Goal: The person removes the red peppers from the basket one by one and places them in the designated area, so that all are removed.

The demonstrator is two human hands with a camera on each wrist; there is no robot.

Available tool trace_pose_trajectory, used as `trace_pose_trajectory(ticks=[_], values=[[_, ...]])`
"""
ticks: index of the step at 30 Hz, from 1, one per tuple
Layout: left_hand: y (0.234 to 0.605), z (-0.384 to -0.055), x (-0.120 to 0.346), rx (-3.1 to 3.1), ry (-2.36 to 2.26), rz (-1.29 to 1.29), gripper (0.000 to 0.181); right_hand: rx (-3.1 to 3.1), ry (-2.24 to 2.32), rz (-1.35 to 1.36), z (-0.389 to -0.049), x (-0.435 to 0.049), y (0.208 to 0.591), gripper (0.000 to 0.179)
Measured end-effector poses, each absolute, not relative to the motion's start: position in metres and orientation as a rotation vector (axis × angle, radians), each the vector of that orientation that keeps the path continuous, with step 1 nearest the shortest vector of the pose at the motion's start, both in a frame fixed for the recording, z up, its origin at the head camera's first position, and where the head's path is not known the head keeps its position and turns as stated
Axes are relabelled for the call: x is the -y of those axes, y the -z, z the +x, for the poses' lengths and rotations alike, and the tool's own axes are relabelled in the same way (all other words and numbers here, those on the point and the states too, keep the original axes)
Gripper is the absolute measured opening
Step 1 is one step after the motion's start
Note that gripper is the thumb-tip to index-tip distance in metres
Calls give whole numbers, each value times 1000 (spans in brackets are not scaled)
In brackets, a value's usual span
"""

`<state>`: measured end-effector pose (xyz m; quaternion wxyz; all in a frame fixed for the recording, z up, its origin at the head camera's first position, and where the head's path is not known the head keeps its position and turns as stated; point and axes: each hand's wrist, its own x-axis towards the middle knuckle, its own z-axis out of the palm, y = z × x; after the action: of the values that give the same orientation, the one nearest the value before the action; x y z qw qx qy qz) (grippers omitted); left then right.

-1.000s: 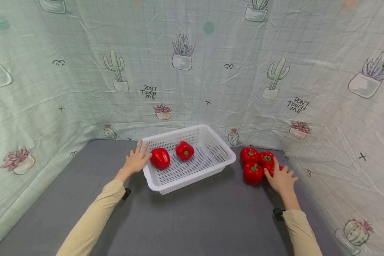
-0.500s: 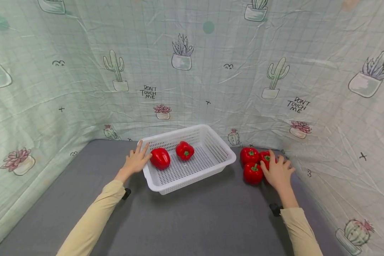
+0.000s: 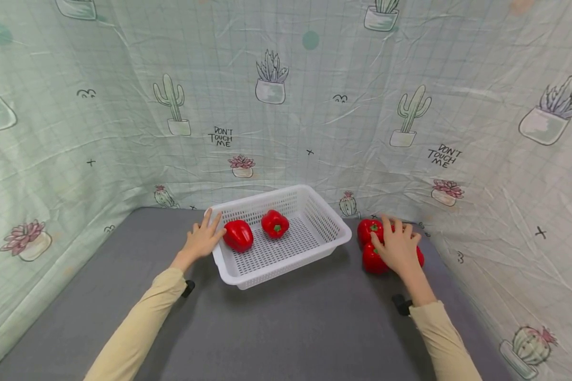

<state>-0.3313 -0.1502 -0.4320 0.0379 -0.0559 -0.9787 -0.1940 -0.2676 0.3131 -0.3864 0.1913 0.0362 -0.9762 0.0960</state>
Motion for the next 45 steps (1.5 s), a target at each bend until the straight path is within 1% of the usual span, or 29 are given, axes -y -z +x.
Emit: trace_pose_trajectory(ticks=[10,21,31,38,45], values=[[433,-330,151,3012,583,-163,64,2697,-212,281,-272,-282,378,55],[429,-331,154,3018,585,-204,67,2587,-151,555,-275,-241,387,51],[426,-333,159,2979,590,-190,59,2566,-124,673,-281,-201,396,47],[430,-334,161,2975,575,-175,61,2644,-115,756,-285,-172,393,50],[436,-335,160,2968,599,-145,61,2583,-31,915,-292,-152,385,47]])
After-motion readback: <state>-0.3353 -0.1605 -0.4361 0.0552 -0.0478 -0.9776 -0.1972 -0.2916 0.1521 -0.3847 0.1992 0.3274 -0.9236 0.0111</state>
